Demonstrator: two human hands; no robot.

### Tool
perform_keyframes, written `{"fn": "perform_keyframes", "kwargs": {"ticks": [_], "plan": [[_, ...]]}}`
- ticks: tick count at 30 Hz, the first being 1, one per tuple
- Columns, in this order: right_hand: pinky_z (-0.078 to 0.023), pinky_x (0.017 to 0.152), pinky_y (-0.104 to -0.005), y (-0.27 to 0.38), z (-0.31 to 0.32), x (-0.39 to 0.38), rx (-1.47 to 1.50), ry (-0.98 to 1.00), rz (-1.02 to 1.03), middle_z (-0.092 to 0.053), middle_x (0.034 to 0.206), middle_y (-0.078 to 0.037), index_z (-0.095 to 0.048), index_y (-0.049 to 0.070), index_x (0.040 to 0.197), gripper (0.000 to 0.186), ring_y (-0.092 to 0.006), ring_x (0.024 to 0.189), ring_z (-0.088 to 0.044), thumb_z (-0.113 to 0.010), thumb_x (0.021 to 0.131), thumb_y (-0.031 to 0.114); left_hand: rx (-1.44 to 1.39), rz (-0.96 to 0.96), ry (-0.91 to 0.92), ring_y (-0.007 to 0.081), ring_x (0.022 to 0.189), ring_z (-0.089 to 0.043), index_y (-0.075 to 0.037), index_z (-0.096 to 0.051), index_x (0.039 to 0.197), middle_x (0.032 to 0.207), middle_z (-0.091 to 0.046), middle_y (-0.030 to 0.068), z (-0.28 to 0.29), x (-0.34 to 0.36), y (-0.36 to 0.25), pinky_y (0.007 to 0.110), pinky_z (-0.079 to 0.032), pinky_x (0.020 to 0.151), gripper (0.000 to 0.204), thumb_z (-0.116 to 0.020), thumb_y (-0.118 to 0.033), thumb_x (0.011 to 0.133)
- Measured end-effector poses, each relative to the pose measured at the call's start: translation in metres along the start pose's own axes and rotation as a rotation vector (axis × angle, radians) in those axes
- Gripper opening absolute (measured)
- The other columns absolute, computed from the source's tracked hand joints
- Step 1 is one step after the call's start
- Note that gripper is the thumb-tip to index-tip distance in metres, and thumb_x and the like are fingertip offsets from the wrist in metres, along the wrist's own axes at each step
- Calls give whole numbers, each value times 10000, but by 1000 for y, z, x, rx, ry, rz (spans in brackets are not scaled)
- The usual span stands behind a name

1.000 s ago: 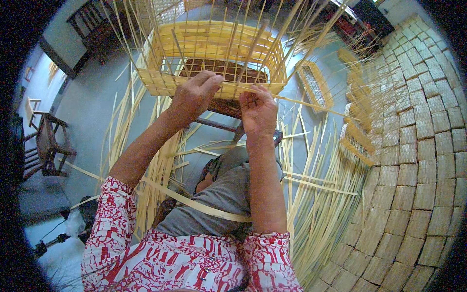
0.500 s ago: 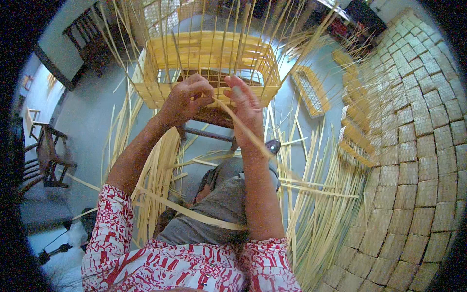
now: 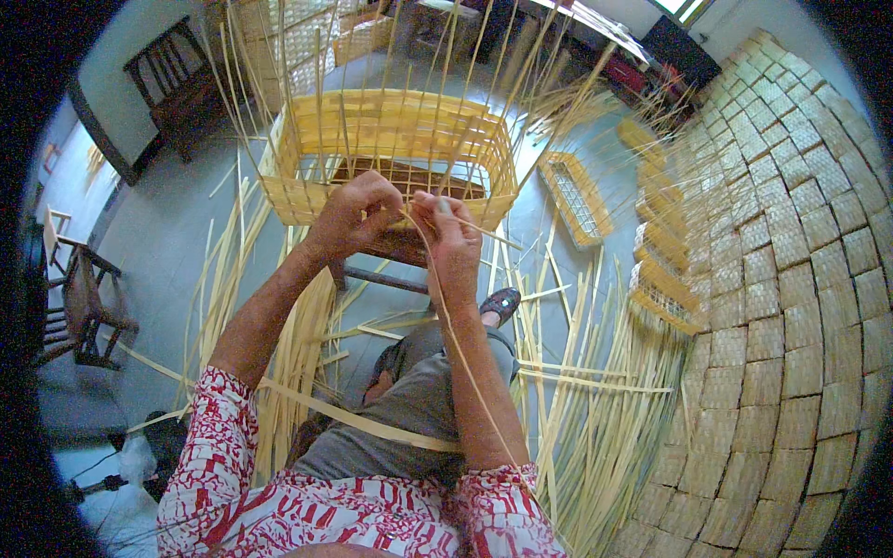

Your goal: The person weaves a basket by hand, interlacing thin bamboo strips through a pre-formed frame. They repeatedly pull and adjust the strips to tighten the weave and maintain the basket's shape.

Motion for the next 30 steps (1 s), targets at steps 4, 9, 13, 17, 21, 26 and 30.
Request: {"fn": "perform_keyframes", "kwargs": {"ticks": [4, 9, 13, 17, 21, 26, 30], "plan": [[-496, 1059, -471, -31, 24, 3, 544, -53, -189, -663, 1112, -217, -592, -64, 1074, 198, -327, 1106, -634, -479, 1007, 85, 41, 163, -124, 228, 739, -612, -47, -647, 883, 801, -610, 91, -1, 4, 6, 359, -485, 652, 107, -730, -102, 845], [-511, 1042, -414, -31, 13, -9, 416, -103, -117, -647, 1120, -184, -588, -49, 1090, 156, -291, 1112, -633, -522, 995, 56, 236, 156, -206, 296, 769, -644, -34, -669, 921, 843, -643, 131, -9, 4, 2, 386, -503, 666, 87, -701, -52, 843], [-511, 996, -312, -7, -13, -18, -44, 3, 23, -631, 1134, -114, -589, -1, 1192, 240, -199, 1102, -624, -565, 953, -4, 354, 94, -150, 359, 860, -663, -37, -668, 1028, 934, -672, 167, -18, -2, 3, 414, -536, 724, 190, -667, -11, 839], [-513, 898, -285, -4, 9, -16, -177, -95, 28, -620, 1113, -66, -575, 37, 1227, 326, -163, 1023, -613, -548, 908, -25, 432, 99, -104, 365, 881, -665, -59, -611, 1189, 995, -672, 166, -20, -6, -1, 423, -554, 727, 352, -634, -15, 841], [-517, 808, -339, -15, 71, -9, 201, -391, -230, -618, 988, -54, -568, 86, 1206, 334, -190, 890, -611, -481, 897, -5, 154, 98, -308, 333, 865, -676, -65, -567, 1226, 1067, -661, 156, -2, -15, -20, 409, -572, 724, 332, -647, -52, 904], [-515, 781, -412, -16, 116, 10, 510, -518, -247, -631, 953, -60, -575, 116, 1160, 289, -220, 849, -606, -458, 917, 10, 398, -273, -76, 307, 926, -697, -32, -592, 1153, 1126, -652, 147, -39, -6, -58, 380, -593, 715, 266, -647, -48, 893], [-531, 781, -428, -1, 117, 16, 609, -583, -142, -624, 984, -85, -574, 145, 1178, 259, -228, 879, -620, -459, 969, 42, 449, -168, -17, 328, 934, -694, -63, -606, 1157, 1091, -659, 137, -71, 14, -43, 409, -589, 732, 280, -653, -69, 880]]}}
Point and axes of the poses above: each hand's wrist, its own x-axis towards the middle knuckle, its own z-axis out of the back of the hand, y = z × x, the point moved 8 cm from there along x, towards the middle knuckle
